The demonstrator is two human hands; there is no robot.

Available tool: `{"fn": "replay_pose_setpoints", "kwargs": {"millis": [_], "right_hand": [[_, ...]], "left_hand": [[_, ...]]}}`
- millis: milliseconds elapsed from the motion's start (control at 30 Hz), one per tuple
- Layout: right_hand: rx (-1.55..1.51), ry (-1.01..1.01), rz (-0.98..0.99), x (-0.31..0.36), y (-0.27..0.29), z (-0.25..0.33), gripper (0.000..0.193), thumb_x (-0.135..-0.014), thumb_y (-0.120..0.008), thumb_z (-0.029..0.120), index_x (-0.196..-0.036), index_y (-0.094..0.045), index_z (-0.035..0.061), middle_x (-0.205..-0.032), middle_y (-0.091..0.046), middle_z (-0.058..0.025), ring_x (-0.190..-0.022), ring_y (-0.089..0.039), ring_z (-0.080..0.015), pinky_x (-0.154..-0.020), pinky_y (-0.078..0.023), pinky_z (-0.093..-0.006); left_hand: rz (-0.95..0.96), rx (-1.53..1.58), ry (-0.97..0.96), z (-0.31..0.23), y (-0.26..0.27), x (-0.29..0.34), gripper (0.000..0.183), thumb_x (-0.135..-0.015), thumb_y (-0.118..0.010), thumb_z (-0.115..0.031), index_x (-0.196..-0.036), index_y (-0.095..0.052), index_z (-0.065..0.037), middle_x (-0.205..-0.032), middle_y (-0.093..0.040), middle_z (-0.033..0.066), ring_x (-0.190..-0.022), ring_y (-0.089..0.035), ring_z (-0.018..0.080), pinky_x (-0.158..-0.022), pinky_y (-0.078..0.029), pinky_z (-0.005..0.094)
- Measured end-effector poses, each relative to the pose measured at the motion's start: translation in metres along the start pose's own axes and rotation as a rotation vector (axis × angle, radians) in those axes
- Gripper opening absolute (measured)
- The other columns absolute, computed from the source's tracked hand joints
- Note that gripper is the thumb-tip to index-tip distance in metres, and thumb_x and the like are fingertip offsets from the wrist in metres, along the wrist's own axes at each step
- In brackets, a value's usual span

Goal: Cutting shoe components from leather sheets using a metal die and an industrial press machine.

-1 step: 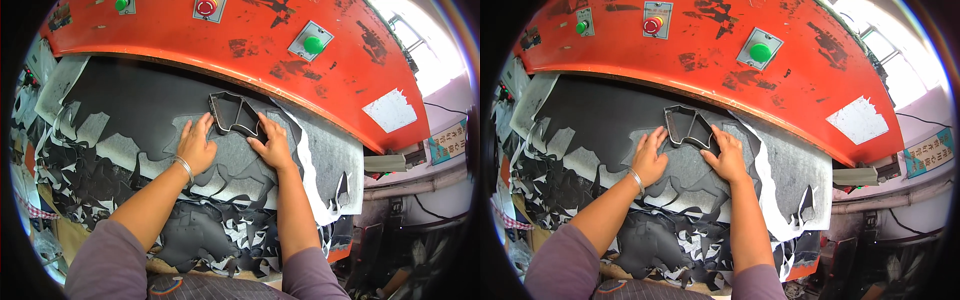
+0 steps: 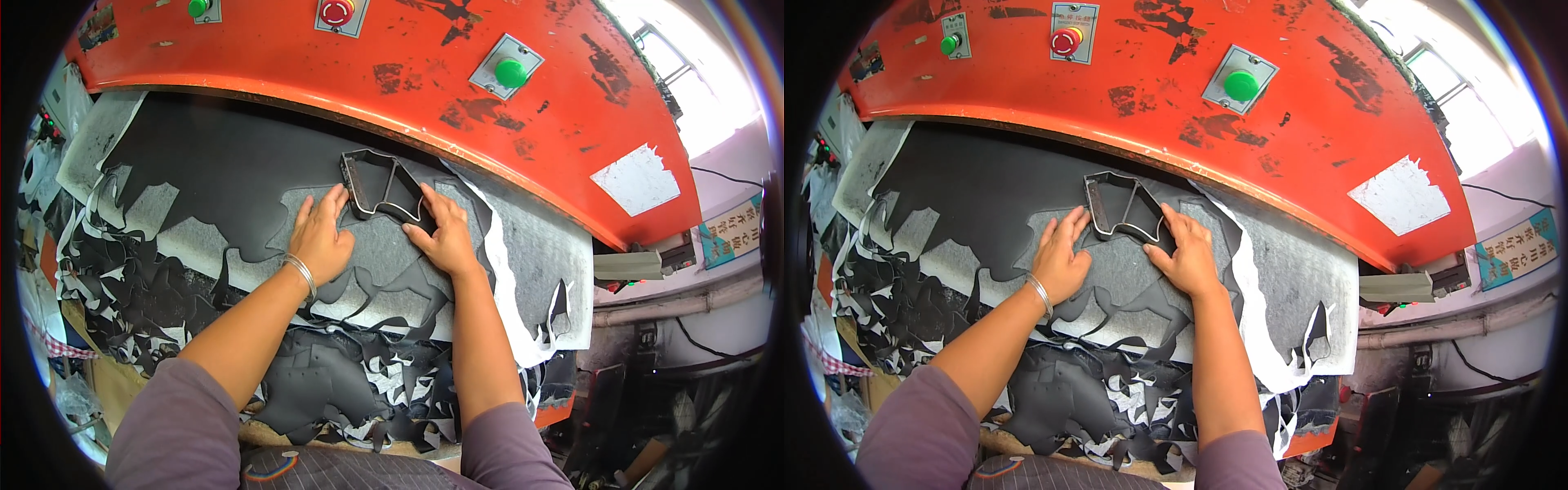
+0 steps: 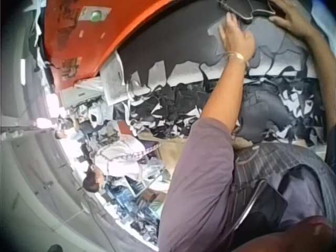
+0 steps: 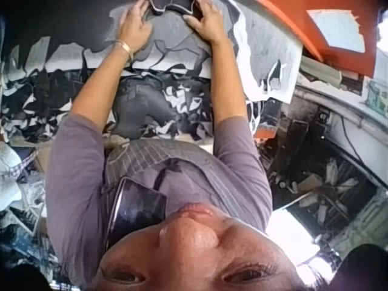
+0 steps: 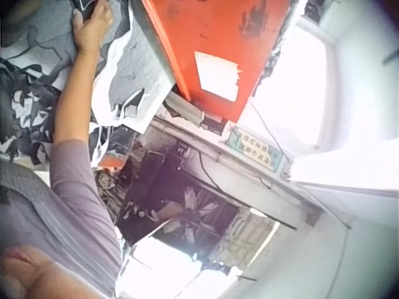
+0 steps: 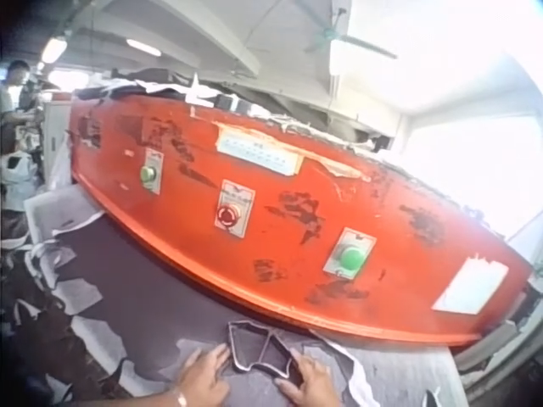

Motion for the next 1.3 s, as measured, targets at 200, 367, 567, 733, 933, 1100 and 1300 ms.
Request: {"fn": "replay_pose_setpoints", "kwargs": {"millis": [200, 367, 567, 733, 933, 1100, 1300], "right_hand": [[-0.004, 0.017, -0.001, 0.007, -0.003, -0.001, 0.072, -0.073, -0.074, 0.028, -0.137, -0.046, 0.0116, -0.120, -0.056, -0.0172, -0.113, -0.050, -0.0354, -0.101, -0.034, -0.0421], [0.038, 0.041, -0.026, 0.007, -0.007, -0.003, 0.073, -0.072, -0.075, 0.025, -0.138, -0.046, 0.0092, -0.117, -0.057, -0.0162, -0.109, -0.052, -0.0313, -0.099, -0.035, -0.0394], [0.014, 0.018, -0.008, 0.008, -0.002, -0.001, 0.072, -0.073, -0.074, 0.026, -0.137, -0.046, 0.0113, -0.119, -0.056, -0.0166, -0.111, -0.051, -0.0334, -0.100, -0.034, -0.0409], [0.022, 0.007, 0.008, 0.007, -0.001, -0.001, 0.072, -0.074, -0.074, 0.027, -0.138, -0.045, 0.0126, -0.120, -0.056, -0.0168, -0.112, -0.050, -0.0349, -0.101, -0.034, -0.0417], [0.004, 0.012, 0.035, 0.007, -0.002, 0.007, 0.073, -0.075, -0.074, 0.027, -0.138, -0.043, 0.0101, -0.118, -0.057, -0.0167, -0.109, -0.052, -0.0346, -0.098, -0.036, -0.0424], [0.049, 0.041, 0.051, 0.012, -0.001, 0.016, 0.075, -0.075, -0.074, 0.028, -0.139, -0.041, 0.0091, -0.119, -0.056, -0.0181, -0.109, -0.052, -0.0348, -0.097, -0.036, -0.0429], [0.059, -0.057, 0.047, 0.020, 0.002, 0.044, 0.081, -0.074, -0.078, 0.031, -0.141, -0.039, 0.0070, -0.131, -0.052, -0.0208, -0.121, -0.048, -0.0390, -0.105, -0.034, -0.0429]], "left_hand": [[0.011, -0.004, 0.027, 0.000, -0.001, 0.006, 0.065, -0.076, -0.047, -0.008, -0.137, -0.028, 0.005, -0.138, -0.049, 0.0192, -0.131, -0.043, 0.0270, -0.117, -0.013, 0.0437], [0.001, -0.001, 0.023, 0.001, -0.003, 0.007, 0.065, -0.076, -0.047, -0.008, -0.137, -0.028, 0.005, -0.137, -0.050, 0.0195, -0.130, -0.043, 0.0269, -0.117, -0.013, 0.0429], [0.012, 0.006, 0.016, -0.001, -0.002, 0.006, 0.064, -0.076, -0.048, -0.008, -0.136, -0.029, 0.004, -0.136, -0.050, 0.0198, -0.130, -0.044, 0.0269, -0.117, -0.013, 0.0430], [-0.011, -0.020, -0.005, 0.000, -0.001, 0.006, 0.062, -0.076, -0.048, -0.008, -0.135, -0.031, 0.005, -0.136, -0.051, 0.0198, -0.130, -0.045, 0.0272, -0.117, -0.014, 0.0438], [-0.038, -0.055, 0.006, -0.001, 0.005, 0.012, 0.062, -0.076, -0.049, -0.008, -0.134, -0.032, 0.005, -0.135, -0.052, 0.0181, -0.129, -0.045, 0.0266, -0.116, -0.015, 0.0432], [0.005, -0.041, 0.067, -0.005, 0.014, 0.019, 0.066, -0.077, -0.051, -0.010, -0.137, -0.029, 0.006, -0.137, -0.051, 0.0168, -0.131, -0.043, 0.0249, -0.117, -0.015, 0.0413], [0.013, 0.162, 0.141, 0.011, 0.027, 0.023, 0.078, -0.079, -0.055, -0.012, -0.145, -0.018, 0.004, -0.142, -0.046, 0.0170, -0.132, -0.043, 0.0230, -0.112, -0.024, 0.0380]]}}
Point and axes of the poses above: each hand's wrist, its own x-axis away from the middle knuckle, its own y-axis out of the back of the hand, z = x × y, the point moved 1 cm from there along -x, towards the middle knuckle
